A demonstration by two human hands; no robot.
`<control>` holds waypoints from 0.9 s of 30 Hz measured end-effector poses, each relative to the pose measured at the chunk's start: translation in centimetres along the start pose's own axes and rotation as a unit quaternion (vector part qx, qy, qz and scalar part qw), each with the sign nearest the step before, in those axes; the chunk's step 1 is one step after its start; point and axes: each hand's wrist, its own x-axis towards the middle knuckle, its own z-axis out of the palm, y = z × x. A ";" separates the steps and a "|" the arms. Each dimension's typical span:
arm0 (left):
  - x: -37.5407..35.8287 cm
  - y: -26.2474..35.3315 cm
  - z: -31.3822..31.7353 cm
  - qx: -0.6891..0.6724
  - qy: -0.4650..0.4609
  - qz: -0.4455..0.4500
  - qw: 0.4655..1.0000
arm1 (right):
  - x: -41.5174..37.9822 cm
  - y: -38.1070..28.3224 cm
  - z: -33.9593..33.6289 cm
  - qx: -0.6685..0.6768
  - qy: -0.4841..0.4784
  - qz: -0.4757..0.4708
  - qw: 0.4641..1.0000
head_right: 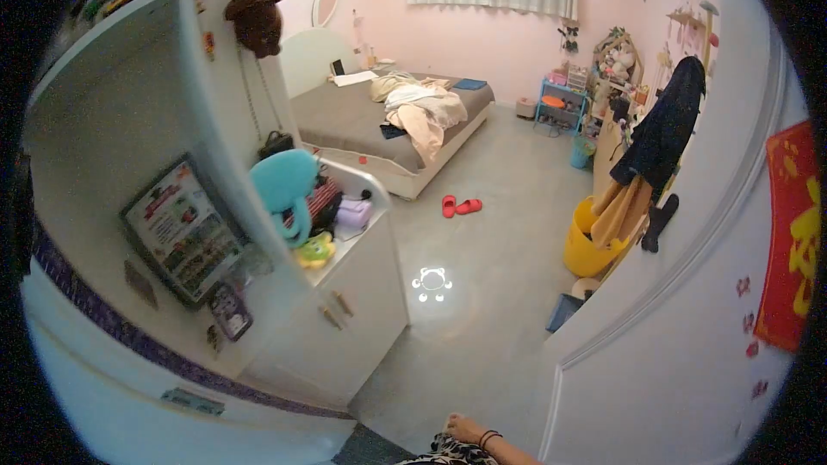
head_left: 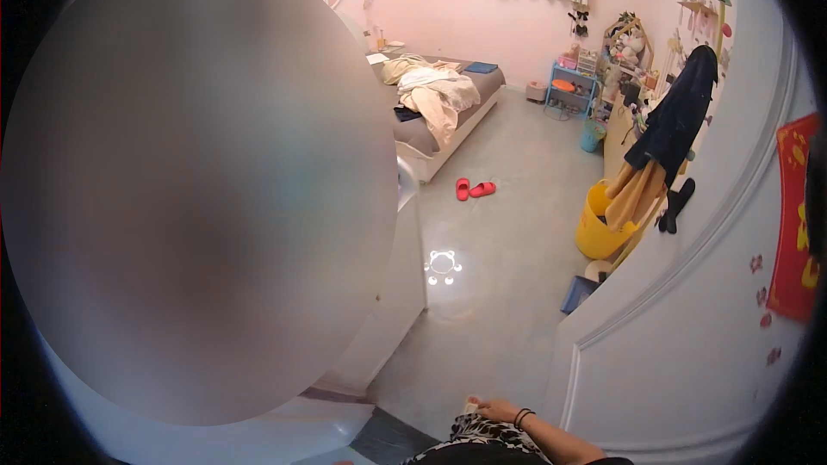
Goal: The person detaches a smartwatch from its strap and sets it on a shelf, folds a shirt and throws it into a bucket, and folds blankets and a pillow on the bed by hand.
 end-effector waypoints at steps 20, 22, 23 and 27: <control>18.6 40.4 34.0 0.299 -0.167 0.122 0.931 | -1.5 29.9 -25.2 0.347 0.272 0.306 0.844; 21.5 43.0 35.1 0.249 -0.158 0.078 0.952 | -0.6 34.1 -28.4 0.369 0.245 0.335 0.832; 22.6 44.6 36.1 0.201 -0.146 0.028 0.968 | -0.7 36.2 -30.2 0.396 0.216 0.362 0.816; 26.3 52.6 40.3 0.216 -0.132 0.069 0.965 | -1.1 45.8 -34.3 0.347 0.238 0.411 0.808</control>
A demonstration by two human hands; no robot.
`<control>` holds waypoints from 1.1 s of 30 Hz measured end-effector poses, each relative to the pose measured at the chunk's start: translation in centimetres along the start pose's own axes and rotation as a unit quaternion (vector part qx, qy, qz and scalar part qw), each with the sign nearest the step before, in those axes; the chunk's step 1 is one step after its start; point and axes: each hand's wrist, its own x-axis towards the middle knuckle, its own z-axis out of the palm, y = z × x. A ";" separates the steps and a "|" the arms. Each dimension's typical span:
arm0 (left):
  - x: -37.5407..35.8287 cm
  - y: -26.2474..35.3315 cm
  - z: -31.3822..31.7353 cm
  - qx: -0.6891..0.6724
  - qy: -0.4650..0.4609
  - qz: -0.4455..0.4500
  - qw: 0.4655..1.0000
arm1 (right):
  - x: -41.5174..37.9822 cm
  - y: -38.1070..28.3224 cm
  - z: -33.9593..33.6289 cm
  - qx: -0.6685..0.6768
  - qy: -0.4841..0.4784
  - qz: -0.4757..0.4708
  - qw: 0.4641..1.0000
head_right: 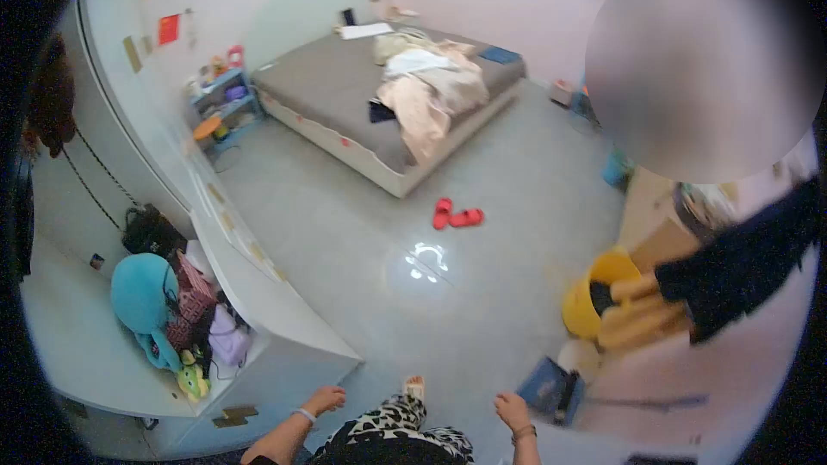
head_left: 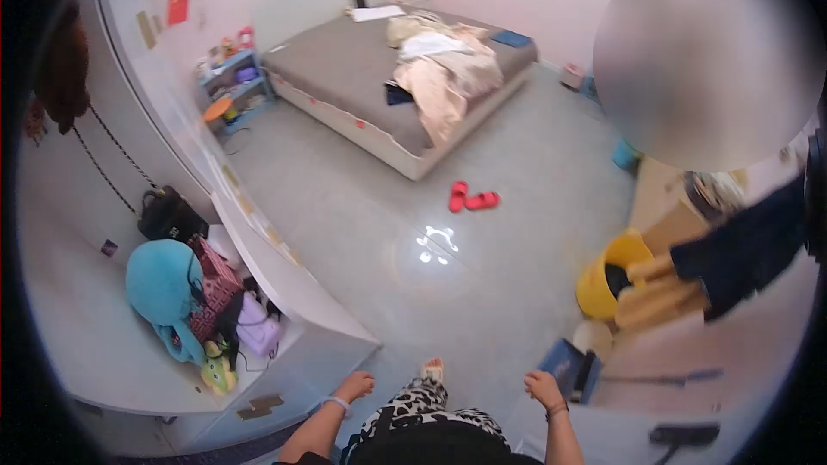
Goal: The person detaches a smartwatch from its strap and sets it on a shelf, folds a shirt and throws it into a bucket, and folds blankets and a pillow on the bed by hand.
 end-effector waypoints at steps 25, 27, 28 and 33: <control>22.9 41.7 7.1 0.023 0.083 0.045 0.995 | 48.8 -10.8 -30.9 0.245 -0.033 0.139 0.959; 24.9 44.4 6.3 0.010 0.056 0.002 0.998 | 49.7 -11.5 -30.3 0.267 -0.041 0.129 0.954; 26.4 45.2 5.7 0.008 0.053 0.007 0.999 | 50.1 -13.1 -29.9 0.288 -0.033 0.124 0.949; 36.6 48.6 -0.3 0.195 0.040 0.163 0.966 | 54.8 -18.5 -27.6 0.357 -0.015 0.214 0.909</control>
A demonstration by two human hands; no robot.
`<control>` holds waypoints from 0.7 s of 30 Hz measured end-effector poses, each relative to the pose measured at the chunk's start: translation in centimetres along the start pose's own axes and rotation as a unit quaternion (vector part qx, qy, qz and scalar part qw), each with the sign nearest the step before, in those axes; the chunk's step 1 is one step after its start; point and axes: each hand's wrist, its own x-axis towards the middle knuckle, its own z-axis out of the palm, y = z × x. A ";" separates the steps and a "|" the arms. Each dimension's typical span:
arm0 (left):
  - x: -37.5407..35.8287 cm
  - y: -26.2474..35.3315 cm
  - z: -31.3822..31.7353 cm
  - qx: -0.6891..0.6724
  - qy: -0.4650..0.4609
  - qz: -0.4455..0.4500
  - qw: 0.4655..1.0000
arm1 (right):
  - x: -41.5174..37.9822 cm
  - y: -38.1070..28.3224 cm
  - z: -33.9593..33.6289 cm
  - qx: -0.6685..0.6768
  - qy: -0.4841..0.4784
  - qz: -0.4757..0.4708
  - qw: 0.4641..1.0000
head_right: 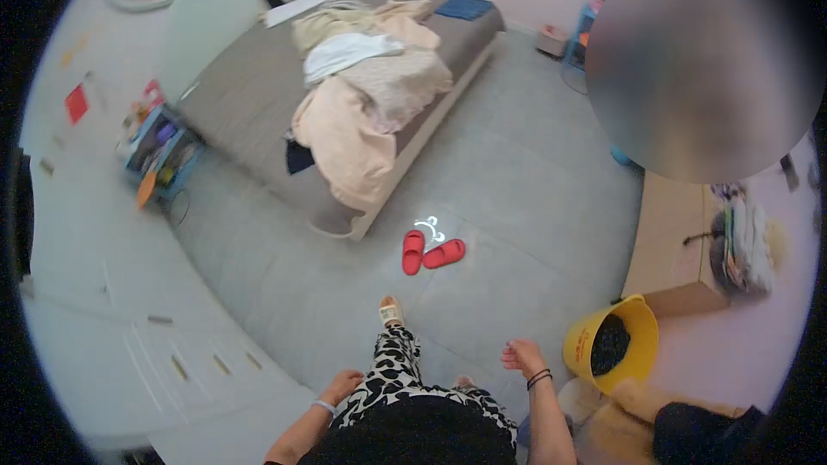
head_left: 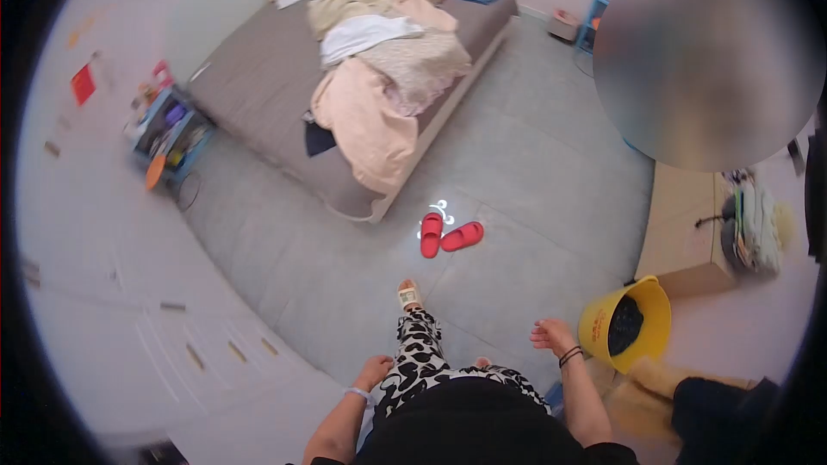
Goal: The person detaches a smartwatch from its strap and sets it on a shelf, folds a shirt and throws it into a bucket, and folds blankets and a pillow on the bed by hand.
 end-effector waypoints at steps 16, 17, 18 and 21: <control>22.8 18.5 -24.4 -0.227 0.007 -0.124 0.966 | 9.7 -13.1 6.8 0.050 0.010 0.011 0.999; 23.1 19.2 -23.5 -0.232 -0.002 -0.138 0.963 | 10.8 -13.6 5.2 0.023 0.033 0.015 0.999; 23.3 19.6 -22.2 -0.234 -0.012 -0.152 0.960 | 12.0 -13.7 4.1 0.038 0.025 0.011 0.999; 24.7 22.5 -19.3 -0.203 -0.072 -0.162 0.963 | 13.0 -16.3 0.2 0.030 0.090 0.011 0.995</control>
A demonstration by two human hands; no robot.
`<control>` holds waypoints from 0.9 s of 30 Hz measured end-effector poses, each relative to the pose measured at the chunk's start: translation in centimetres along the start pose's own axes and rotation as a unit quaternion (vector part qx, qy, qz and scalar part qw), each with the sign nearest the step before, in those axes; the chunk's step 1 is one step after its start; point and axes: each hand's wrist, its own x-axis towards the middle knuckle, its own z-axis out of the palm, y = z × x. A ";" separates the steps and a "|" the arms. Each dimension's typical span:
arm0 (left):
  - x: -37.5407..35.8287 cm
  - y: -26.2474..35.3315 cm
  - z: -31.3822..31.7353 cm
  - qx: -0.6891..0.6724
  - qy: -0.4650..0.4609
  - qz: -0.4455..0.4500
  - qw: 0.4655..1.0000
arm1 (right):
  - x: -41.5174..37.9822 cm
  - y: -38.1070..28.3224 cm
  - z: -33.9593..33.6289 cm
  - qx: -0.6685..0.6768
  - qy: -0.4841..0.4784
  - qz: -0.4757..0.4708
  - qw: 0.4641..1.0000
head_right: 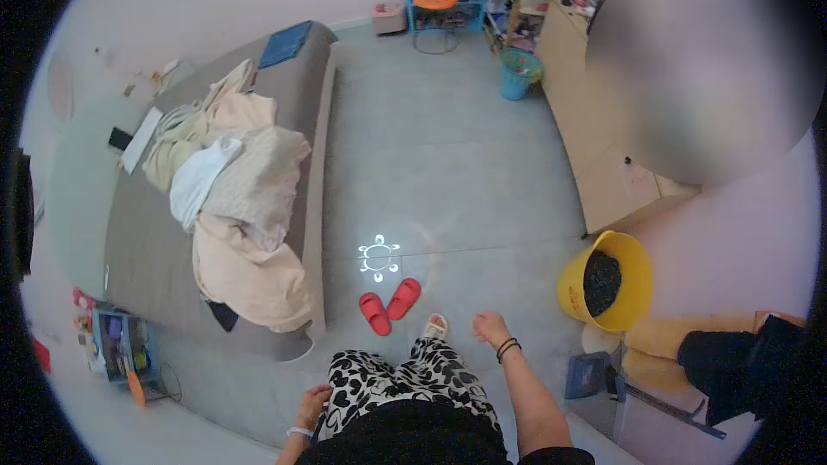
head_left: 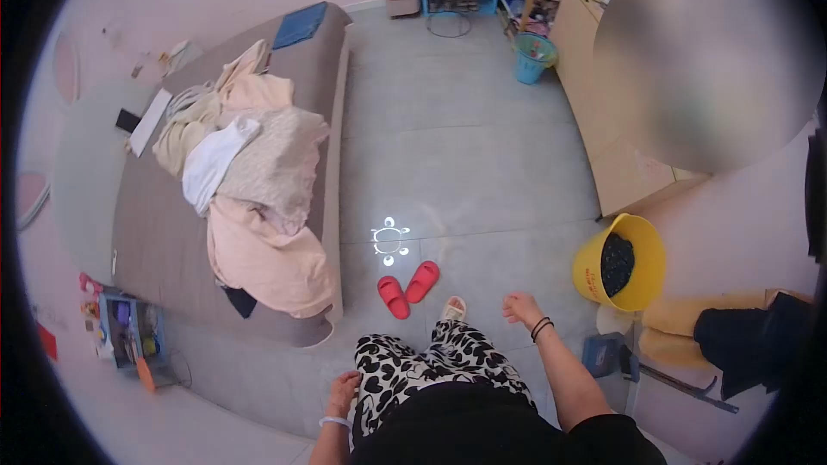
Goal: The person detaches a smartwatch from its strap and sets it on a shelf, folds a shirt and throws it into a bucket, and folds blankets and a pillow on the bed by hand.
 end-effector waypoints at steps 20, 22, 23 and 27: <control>13.5 16.8 13.2 0.164 -0.156 0.033 0.973 | -0.9 7.5 -8.5 0.266 0.164 0.061 0.948; 14.2 16.9 15.3 0.213 -0.146 0.002 0.966 | -0.3 6.2 -9.7 0.248 0.150 0.075 0.954; 14.2 17.4 16.4 0.208 -0.142 0.002 0.968 | 0.0 5.5 -10.3 0.234 0.138 0.093 0.958; 14.9 20.1 19.7 0.232 -0.150 -0.021 0.961 | 1.6 2.0 -12.8 0.231 0.133 0.082 0.960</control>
